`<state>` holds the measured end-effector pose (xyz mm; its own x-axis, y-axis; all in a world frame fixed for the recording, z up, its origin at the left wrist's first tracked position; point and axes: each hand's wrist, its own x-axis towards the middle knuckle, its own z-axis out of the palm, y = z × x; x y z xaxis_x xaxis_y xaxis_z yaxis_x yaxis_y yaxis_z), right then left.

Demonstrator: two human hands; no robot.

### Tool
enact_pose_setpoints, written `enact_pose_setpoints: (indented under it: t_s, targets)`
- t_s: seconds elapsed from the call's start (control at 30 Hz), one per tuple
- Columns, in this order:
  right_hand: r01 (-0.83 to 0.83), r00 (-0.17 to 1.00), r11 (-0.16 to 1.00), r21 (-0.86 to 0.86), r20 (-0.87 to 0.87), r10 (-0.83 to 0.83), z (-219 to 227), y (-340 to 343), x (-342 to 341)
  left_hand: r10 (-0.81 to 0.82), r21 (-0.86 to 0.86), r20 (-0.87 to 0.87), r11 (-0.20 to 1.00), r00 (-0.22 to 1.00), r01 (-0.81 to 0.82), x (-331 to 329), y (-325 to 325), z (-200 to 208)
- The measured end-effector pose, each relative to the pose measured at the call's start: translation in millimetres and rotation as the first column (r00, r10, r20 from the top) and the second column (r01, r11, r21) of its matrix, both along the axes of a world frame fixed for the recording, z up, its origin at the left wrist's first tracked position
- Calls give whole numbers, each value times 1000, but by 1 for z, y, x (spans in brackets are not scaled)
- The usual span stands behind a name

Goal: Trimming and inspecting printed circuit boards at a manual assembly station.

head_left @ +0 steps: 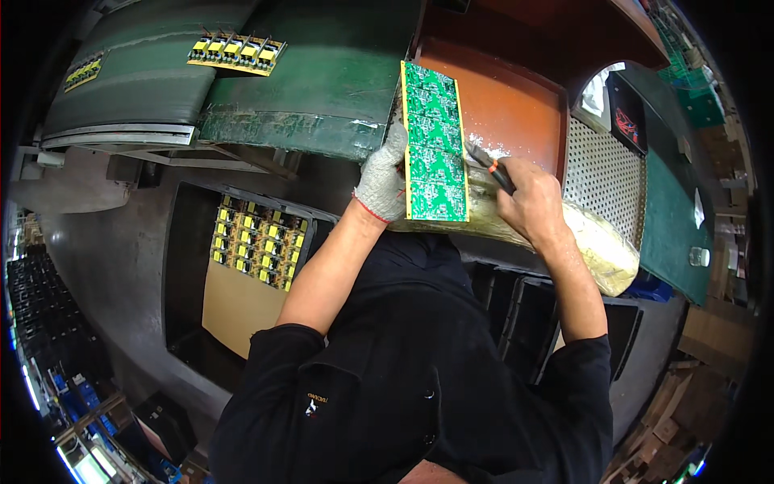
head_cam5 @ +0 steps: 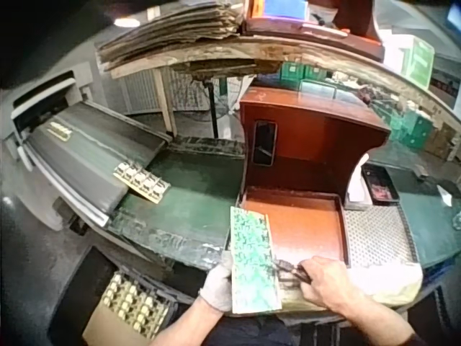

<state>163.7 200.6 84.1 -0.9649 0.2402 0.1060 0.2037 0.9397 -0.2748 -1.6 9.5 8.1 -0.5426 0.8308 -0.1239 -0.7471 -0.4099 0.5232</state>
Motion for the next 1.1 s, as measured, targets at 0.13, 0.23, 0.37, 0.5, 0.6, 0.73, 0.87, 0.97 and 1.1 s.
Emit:
enact_pose_setpoints:
  t_s: [0.13,0.23,0.37,0.5,0.6,0.73,0.87,0.97,1.1]
  targets:
    - [53,994,998,-30,-90,-56,0,-5,-13,9,-9,3,1000,1000,-9,-1,2,-4]
    - [20,998,999,44,-53,-18,10,-19,-27,0,56,26,998,1000,-1,0,2,-4]
    - [-8,998,994,112,-56,14,14,-22,-33,-11,80,60,997,998,6,1,1,-2]
    - [-7,999,990,141,-36,12,19,-26,-35,-17,99,90,995,996,8,1,1,-3]
    - [41,996,994,99,69,-48,26,-33,-33,-10,146,98,989,995,-5,1,2,-9]
    - [88,990,990,108,100,-99,29,-45,-31,15,158,87,987,996,-28,2,4,-11]
    - [93,991,989,111,81,-103,26,-45,-29,3,203,101,979,995,-24,1,4,-12]
    - [82,995,990,114,51,-89,24,-43,-28,-17,246,118,969,993,-13,1,4,-14]
    - [38,996,993,116,71,-47,24,-42,-27,23,222,71,974,997,-38,3,3,-17]
